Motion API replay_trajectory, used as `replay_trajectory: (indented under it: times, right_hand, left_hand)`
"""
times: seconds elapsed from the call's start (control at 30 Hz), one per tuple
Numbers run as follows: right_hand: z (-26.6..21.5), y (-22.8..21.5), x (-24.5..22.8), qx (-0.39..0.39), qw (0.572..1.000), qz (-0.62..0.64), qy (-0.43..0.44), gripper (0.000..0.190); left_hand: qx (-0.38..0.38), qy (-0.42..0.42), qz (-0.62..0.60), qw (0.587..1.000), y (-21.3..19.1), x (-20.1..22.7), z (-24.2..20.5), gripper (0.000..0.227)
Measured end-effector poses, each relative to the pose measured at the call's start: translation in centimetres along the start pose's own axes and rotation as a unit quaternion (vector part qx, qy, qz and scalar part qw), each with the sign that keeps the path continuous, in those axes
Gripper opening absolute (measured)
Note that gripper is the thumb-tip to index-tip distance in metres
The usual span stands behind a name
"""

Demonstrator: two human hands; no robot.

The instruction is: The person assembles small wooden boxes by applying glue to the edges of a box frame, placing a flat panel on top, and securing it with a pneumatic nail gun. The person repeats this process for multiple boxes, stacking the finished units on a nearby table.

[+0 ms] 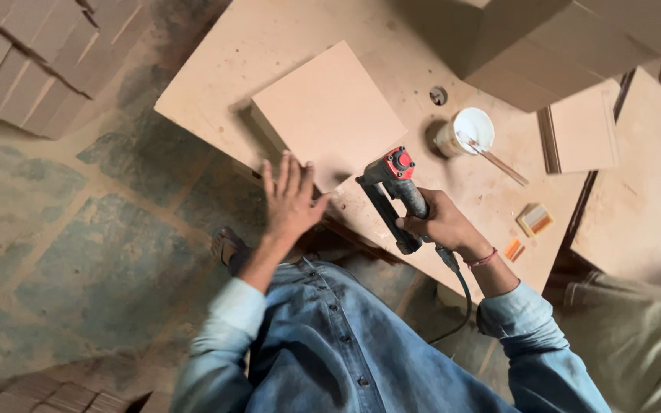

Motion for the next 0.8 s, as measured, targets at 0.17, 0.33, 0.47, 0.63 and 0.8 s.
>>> replay_trajectory:
  times: [0.17,0.33,0.47,0.63,0.8]
  right_hand:
    - [-2.0,-0.9,2.8,0.045,0.999,0.004,0.030,0.031]
    - [-3.3,0.5,3.8,0.090,0.992,0.066,0.059,0.030]
    - [-4.5,1.1,4.3,0.134,0.981,0.119,0.077,0.041]
    - [-5.4,0.7,5.9,0.191,0.967,0.160,0.061,0.040]
    - [-4.0,-1.5,6.1,0.200,0.960,0.189,0.054,0.035]
  left_hand:
    - [-0.077,-0.037,-0.010,0.996,-6.7,-17.9,2.0,0.039]
    - [0.084,-0.299,-0.258,0.915,-1.5,-26.7,10.7,0.053]
    - [-0.171,-0.256,0.020,0.951,4.7,-20.8,15.7,0.098]
    - [-0.166,0.103,0.029,0.980,5.5,-8.4,20.9,0.071]
    - [-0.203,0.179,0.007,0.963,7.3,1.2,15.4,0.067]
Point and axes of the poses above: each hand's wrist, its own z-axis towards the middle knuckle, its own y-axis out of the palm, x = y × z, the point moved 8 cm from there along z, towards the middle knuckle, and after that the axes turned 2 degrees about x, right-handed, at the moved point
